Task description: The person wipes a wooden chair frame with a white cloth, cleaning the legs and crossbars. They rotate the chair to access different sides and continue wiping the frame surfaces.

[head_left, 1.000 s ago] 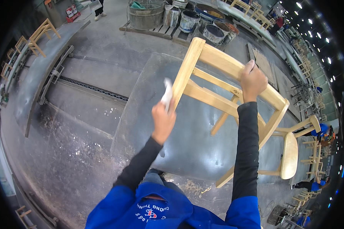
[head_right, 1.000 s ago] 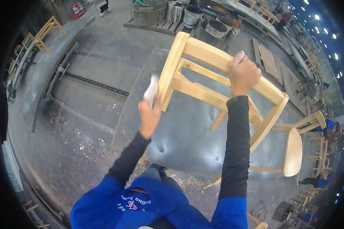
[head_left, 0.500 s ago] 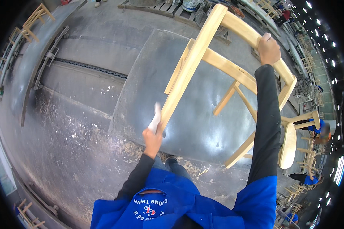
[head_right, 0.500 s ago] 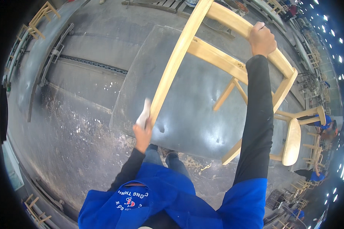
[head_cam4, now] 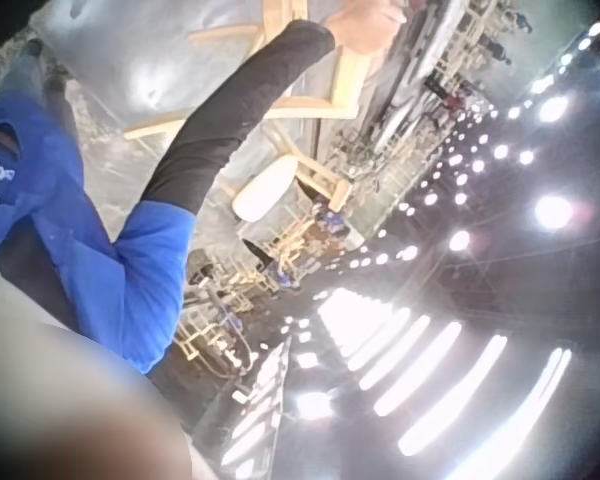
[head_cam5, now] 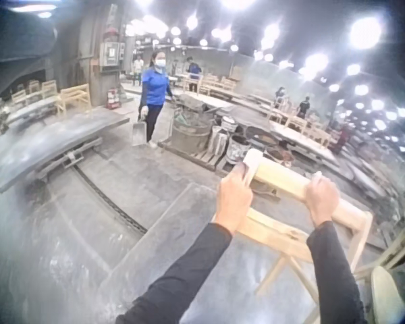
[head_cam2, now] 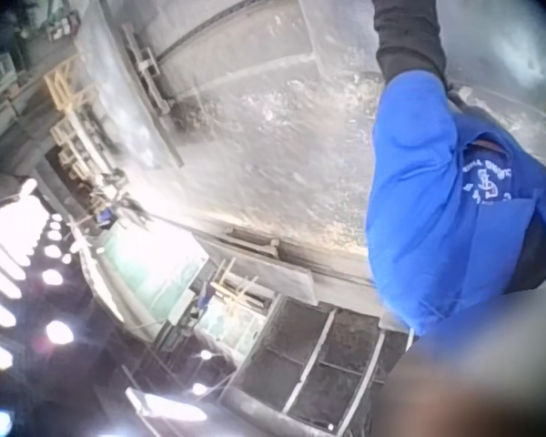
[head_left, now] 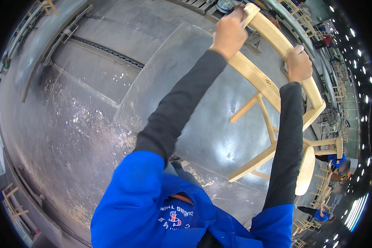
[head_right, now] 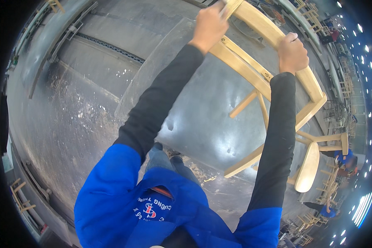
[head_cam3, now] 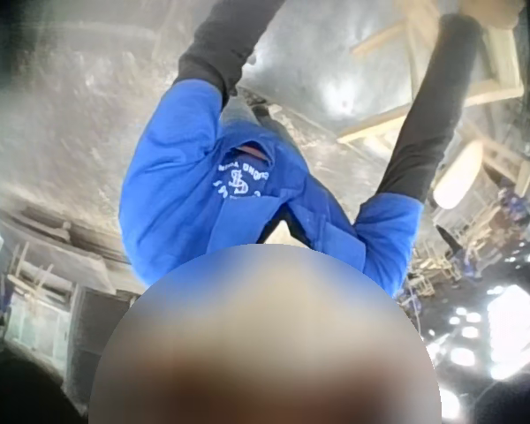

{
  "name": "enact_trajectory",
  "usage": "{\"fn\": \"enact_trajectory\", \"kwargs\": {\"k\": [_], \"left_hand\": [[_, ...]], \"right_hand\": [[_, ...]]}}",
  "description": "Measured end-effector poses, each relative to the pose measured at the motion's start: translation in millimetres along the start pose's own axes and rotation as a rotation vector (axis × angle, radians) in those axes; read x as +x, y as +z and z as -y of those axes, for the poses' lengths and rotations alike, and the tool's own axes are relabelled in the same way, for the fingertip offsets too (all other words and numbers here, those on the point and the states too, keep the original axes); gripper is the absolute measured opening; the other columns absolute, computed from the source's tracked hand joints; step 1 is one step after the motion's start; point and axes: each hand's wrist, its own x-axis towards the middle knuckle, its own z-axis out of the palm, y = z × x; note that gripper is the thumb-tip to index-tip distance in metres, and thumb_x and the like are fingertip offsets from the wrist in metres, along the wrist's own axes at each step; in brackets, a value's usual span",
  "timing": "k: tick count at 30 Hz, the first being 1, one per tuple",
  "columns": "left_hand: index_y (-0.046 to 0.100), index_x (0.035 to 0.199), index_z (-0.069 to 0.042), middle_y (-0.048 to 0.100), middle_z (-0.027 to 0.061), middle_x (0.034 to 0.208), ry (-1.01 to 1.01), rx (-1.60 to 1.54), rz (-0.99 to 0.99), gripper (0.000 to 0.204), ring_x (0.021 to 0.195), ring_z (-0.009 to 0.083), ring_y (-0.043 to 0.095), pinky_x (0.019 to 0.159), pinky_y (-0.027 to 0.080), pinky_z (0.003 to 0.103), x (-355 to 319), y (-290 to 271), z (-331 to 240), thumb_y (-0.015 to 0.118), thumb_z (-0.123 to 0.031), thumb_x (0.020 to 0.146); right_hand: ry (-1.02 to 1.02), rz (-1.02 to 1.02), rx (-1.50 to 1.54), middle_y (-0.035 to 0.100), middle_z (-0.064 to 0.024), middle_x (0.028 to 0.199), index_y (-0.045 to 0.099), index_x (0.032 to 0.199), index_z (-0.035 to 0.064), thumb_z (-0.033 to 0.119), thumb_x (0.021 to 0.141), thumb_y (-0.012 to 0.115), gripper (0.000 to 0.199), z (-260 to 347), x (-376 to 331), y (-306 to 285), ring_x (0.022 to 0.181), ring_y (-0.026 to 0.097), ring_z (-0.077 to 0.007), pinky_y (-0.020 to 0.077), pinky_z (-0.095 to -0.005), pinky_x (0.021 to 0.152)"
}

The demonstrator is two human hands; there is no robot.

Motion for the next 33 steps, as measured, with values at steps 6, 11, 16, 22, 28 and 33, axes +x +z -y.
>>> {"fn": "enact_trajectory", "kwargs": {"k": [6, 11, 16, 22, 28, 33], "left_hand": [[0.058, 0.118, 0.0, 0.059, 0.0188, 0.12, 0.135, 0.205, -0.085, 0.037, 0.098, 0.0376, 0.061, 0.083, 0.051, 0.042, -108, -38, 15, 0.058, 0.001, 0.081], [0.054, 0.125, 0.003, 0.056, 0.0217, 0.126, -0.172, 0.452, 0.052, 0.054, 0.116, 0.0378, 0.055, 0.097, 0.046, 0.043, -310, -146, 39, 0.054, 0.013, 0.071], [0.055, 0.123, 0.004, 0.059, 0.0224, 0.12, -0.357, 0.516, 0.008, 0.051, 0.113, 0.038, 0.056, 0.096, 0.046, 0.043, -412, -201, 38, 0.053, 0.014, 0.073], [0.053, 0.13, -0.005, 0.062, 0.0188, 0.118, -0.108, 0.258, -0.047, 0.039, 0.107, 0.0314, 0.062, 0.088, 0.049, 0.038, -243, -111, 33, 0.054, -0.006, 0.092], [0.06, 0.104, 0.0, 0.062, 0.0176, 0.1, -0.13, 0.25, -0.017, 0.029, 0.092, 0.0371, 0.059, 0.08, 0.049, 0.044, -131, -40, 17, 0.053, 0.0, 0.076], [0.059, 0.117, -0.001, 0.062, 0.0182, 0.114, -0.176, 0.27, -0.024, 0.049, 0.103, 0.0354, 0.061, 0.088, 0.05, 0.042, -268, -109, 32, 0.053, 0.011, 0.07]], "right_hand": [[-0.015, 0.016, 0.024, 0.07, -0.0201, 0.09, 0.074, 0.091, 0.0071, 0.04, 0.091, 0.029, 0.056, -4, 5, 7, 0.089, 0.066, -0.0387, 0.0481, -0.045, 0.081], [-0.001, 0.041, 0.056, 0.069, -0.0217, 0.095, 0.073, 0.094, 0.0027, 0.042, 0.089, 0.03, 0.059, -10, 15, 17, 0.094, 0.066, -0.0384, 0.0476, -0.0454, 0.085], [-0.02, 0.035, 0.07, 0.069, -0.0216, 0.095, 0.073, 0.095, 0.0036, 0.042, 0.088, 0.03, 0.058, -17, 13, 20, 0.094, 0.066, -0.038, 0.0472, -0.0453, 0.085], [-0.028, 0.057, 0.057, 0.07, -0.0193, 0.094, 0.074, 0.094, 0.0062, 0.042, 0.089, 0.03, 0.057, -19, 1, 8, 0.092, 0.067, -0.0366, 0.0468, -0.0445, 0.084], [-0.014, 0.095, 0.068, 0.069, -0.0206, 0.1, 0.072, 0.099, 0.0063, 0.046, 0.088, 0.031, 0.058, -22, 4, 12, 0.097, 0.065, -0.0382, 0.0468, -0.0465, 0.088], [0.015, 0.024, 0.043, 0.069, -0.0202, 0.096, 0.073, 0.096, 0.0053, 0.043, 0.088, 0.032, 0.056, -28, 15, 29, 0.094, 0.066, -0.0372, 0.0475, -0.0463, 0.086]]}}
